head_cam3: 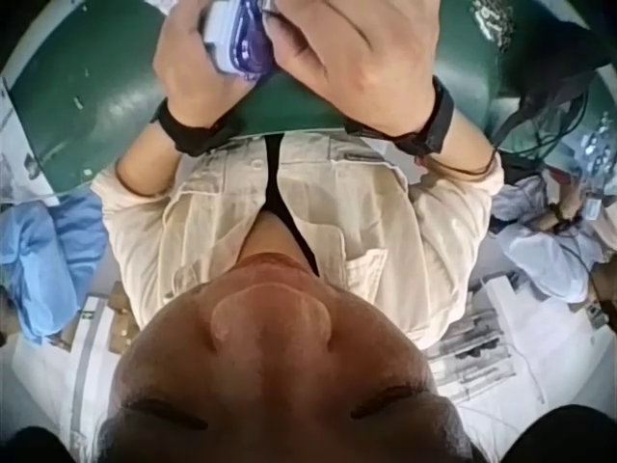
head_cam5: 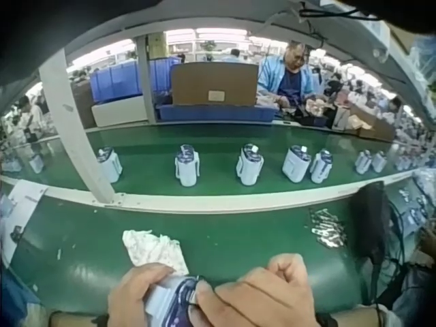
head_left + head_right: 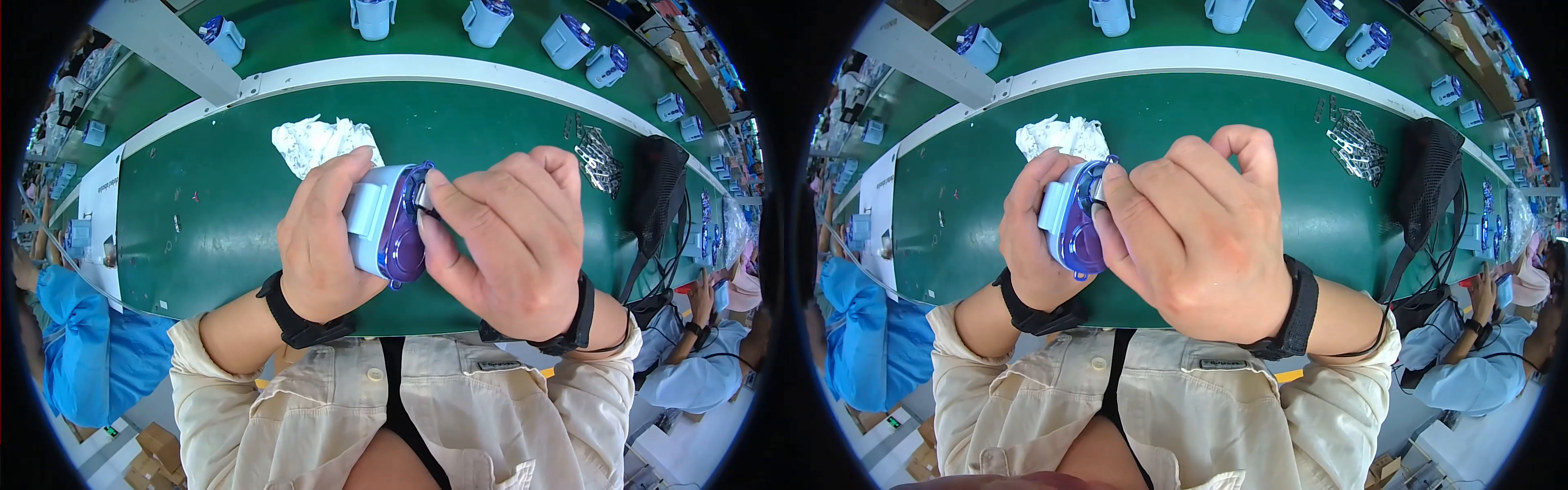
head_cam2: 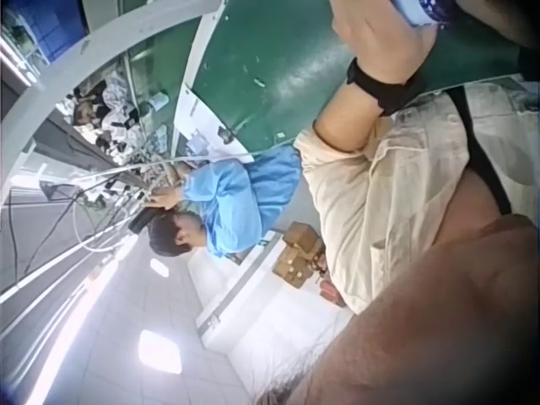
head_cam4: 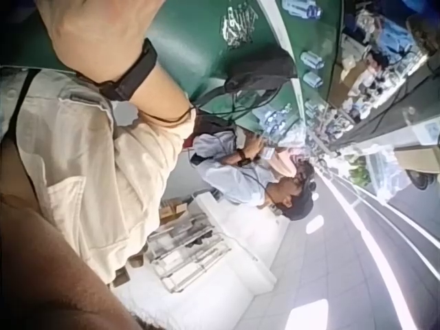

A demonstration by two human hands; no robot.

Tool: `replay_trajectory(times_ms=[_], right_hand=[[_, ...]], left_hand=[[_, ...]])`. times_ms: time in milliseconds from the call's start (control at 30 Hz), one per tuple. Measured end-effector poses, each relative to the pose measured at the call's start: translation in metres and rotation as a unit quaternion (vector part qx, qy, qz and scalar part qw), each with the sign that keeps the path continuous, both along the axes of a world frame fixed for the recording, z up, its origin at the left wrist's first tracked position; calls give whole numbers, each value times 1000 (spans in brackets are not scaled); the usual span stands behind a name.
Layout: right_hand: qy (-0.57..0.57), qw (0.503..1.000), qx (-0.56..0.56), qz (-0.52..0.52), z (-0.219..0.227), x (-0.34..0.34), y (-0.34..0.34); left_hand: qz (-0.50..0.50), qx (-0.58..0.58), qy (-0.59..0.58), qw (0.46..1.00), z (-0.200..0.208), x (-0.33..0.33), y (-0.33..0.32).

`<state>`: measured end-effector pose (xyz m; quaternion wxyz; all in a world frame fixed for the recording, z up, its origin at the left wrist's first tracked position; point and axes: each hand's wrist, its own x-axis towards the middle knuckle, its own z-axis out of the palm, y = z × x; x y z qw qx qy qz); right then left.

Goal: The person picks up a blue device, peels off a small white sticker by hand, and presses a component into the device. After repeating these actions on several devices, they place each one back onto the assembly line.

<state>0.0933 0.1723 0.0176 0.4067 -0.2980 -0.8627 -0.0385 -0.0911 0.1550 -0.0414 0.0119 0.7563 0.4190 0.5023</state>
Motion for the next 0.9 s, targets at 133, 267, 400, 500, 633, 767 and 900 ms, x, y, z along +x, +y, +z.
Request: replay_trajectory(times_ms=[133,267,400,500,633,767,900], right_hand=[[-25,999,-23,-39,-4,-8,-10],[-63,995,-16,-80,-4,-8,-11],[28,980,-179,81,-1,12,9],[262,826,-466,177,2,13,16],[322,663,-618,275,-19,0,9],[375,580,-634,346,-31,-6,7],[363,645,-602,300,-30,-11,-3]], left_hand=[[22,-4,38,999,4,-1,1],[15,-15,37,999,6,-3,4],[-37,-85,-31,995,7,-2,-2],[-116,-106,-164,974,-4,3,-2],[-134,-108,-155,973,-7,0,-4],[-123,-57,-119,984,-14,-3,-3],[-174,-52,-100,978,-9,-7,-1]])
